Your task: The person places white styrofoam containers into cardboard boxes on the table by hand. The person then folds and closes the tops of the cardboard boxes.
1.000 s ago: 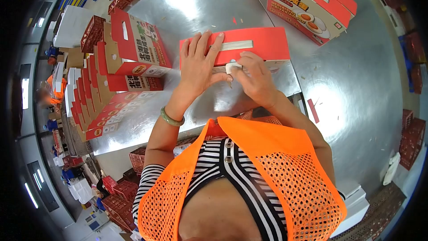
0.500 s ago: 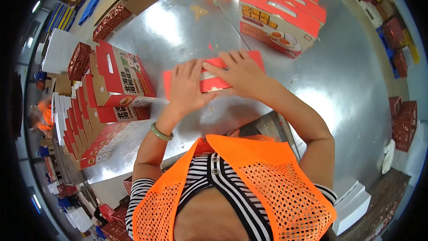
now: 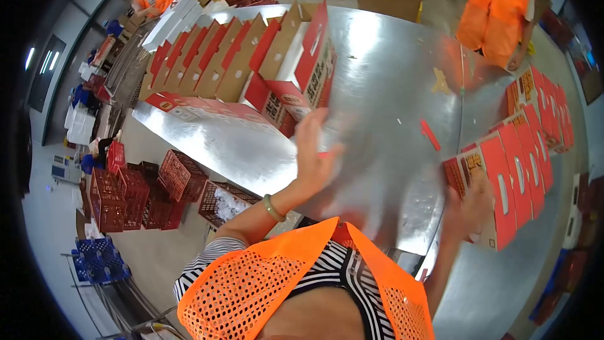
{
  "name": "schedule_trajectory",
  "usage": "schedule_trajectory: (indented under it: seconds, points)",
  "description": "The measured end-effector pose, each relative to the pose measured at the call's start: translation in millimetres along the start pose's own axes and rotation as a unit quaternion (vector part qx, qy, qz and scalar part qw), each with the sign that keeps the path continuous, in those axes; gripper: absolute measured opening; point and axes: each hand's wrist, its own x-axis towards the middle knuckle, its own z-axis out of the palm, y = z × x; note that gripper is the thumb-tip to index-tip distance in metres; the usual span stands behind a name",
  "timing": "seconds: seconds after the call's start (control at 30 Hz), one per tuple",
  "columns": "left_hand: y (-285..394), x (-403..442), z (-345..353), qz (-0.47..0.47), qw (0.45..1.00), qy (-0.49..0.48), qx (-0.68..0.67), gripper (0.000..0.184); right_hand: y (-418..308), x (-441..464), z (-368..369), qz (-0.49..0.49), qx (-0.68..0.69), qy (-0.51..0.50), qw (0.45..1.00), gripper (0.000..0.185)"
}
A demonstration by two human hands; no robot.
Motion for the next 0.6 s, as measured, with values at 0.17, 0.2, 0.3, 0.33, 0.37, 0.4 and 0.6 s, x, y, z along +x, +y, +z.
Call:
schedule_trajectory:
  seconds: [0.17,0.2,0.3,0.33,0.37,0.4,0.6]
  points:
    - [-49.4,-40.4,-27.5,-0.236,0.962,0.036,-0.13,0.055,-277.9,108.4,54.0,-0.353,0.328,0.068,0.873,0.041]
    - [-52.4,-48.1,-26.5,-0.284,0.934,0.051,-0.209,0.054,-324.1,127.2,64.2,-0.361,0.318,0.052,0.875,0.032]
    - [-62.4,-66.8,-34.0,-0.307,0.925,0.032,-0.22,0.049,-364.9,158.9,87.4,-0.439,0.04,0.019,0.897,0.023]
    - [-63.9,-69.9,-40.0,-0.309,0.925,0.028,-0.22,0.049,-363.3,162.0,83.3,-0.441,0.057,-0.093,0.891,0.02]
    - [-58.3,-70.1,-45.6,-0.309,0.924,0.025,-0.226,0.046,-358.7,159.7,79.1,-0.44,0.072,-0.206,0.871,0.016]
    - [-54.5,-71.8,-47.5,-0.31,0.921,0.025,-0.233,0.043,-336.1,153.5,79.8,-0.45,0.114,-0.161,0.871,0.015]
    - [-49.3,-32.0,-54.0,-0.214,0.957,0.046,-0.192,0.049,-110.4,128.8,12.9,-0.461,0.147,-0.056,0.874,0.012]
